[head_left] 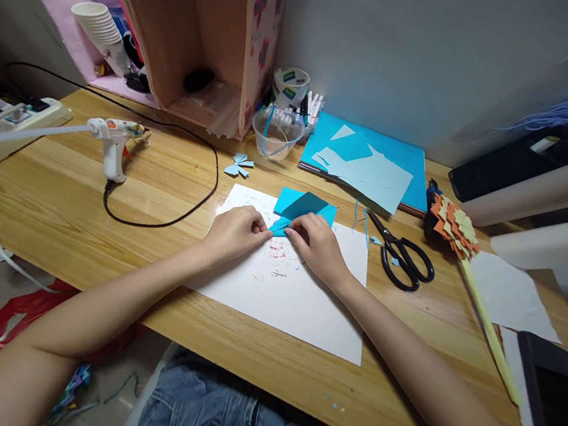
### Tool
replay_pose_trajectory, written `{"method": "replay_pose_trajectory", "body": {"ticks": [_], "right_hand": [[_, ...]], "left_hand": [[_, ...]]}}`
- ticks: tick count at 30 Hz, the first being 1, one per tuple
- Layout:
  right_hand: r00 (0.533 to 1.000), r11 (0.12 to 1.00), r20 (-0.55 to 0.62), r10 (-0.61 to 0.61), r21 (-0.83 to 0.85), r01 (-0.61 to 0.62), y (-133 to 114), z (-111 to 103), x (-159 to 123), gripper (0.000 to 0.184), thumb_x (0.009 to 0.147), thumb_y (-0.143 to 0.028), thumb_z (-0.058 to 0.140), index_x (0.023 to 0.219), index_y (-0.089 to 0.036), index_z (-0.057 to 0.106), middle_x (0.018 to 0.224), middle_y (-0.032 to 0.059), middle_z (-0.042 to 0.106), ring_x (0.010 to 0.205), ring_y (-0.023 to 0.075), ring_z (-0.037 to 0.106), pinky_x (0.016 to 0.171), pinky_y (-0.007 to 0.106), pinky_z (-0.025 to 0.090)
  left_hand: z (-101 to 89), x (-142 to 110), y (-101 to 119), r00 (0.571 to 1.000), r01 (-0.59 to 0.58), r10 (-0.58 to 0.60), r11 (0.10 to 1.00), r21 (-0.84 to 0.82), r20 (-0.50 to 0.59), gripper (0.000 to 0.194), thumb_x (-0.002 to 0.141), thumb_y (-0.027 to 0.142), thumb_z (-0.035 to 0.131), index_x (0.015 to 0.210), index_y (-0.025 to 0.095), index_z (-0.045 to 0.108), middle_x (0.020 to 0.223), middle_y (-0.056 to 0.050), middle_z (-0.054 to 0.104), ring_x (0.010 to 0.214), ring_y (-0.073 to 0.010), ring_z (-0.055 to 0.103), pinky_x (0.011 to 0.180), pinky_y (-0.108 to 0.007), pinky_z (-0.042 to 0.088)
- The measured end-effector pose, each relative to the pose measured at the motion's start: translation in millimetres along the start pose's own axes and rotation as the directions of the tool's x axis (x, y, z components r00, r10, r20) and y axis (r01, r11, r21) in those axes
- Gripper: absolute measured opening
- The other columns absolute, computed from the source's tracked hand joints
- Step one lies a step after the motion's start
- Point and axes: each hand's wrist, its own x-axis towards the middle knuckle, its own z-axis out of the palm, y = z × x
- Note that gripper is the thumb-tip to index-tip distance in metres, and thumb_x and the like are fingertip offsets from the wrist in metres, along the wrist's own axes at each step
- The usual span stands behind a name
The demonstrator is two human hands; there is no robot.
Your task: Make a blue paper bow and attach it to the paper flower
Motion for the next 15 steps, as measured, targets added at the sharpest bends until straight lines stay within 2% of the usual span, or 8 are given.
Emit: {"method": "replay_pose_trajectory", "body": {"ticks": [10,15], "right_hand": [[0.999,0.999,0.003,0.032,-0.007,-0.032,-0.9,0.7,0.0,0.011,0.088,-0.026,0.053,0.078,-0.02,0.052,0.076,0.0037,0.057,0.075,0.0199,0.051,0.068,0.031,0.039],[0.999,0.999,-0.001,0.048,0.0,-0.048,-1.4,0.6,-0.4,0.011,0.087,-0.025,0.054,0.077,-0.021,0.051,0.076,0.0037,0.058,0.075,0.02,0.052,0.067,0.031,0.039]], "left_hand": [[-7.7,2.4,2.4,0.994,0.065,-0.067,0.997,0.03,0.082,0.022,0.073,0.039,0.058,0.067,0.02,0.067,0.071,-0.003,0.067,0.065,-0.0159,0.055,0.053,-0.027,0.03],[-5.6,6.7,-7.6,0.994,0.042,-0.035,0.997,-0.066,0.1,0.025,0.074,0.04,0.058,0.064,0.018,0.064,0.065,-0.002,0.063,0.061,-0.0139,0.051,0.052,-0.026,0.029]]}}
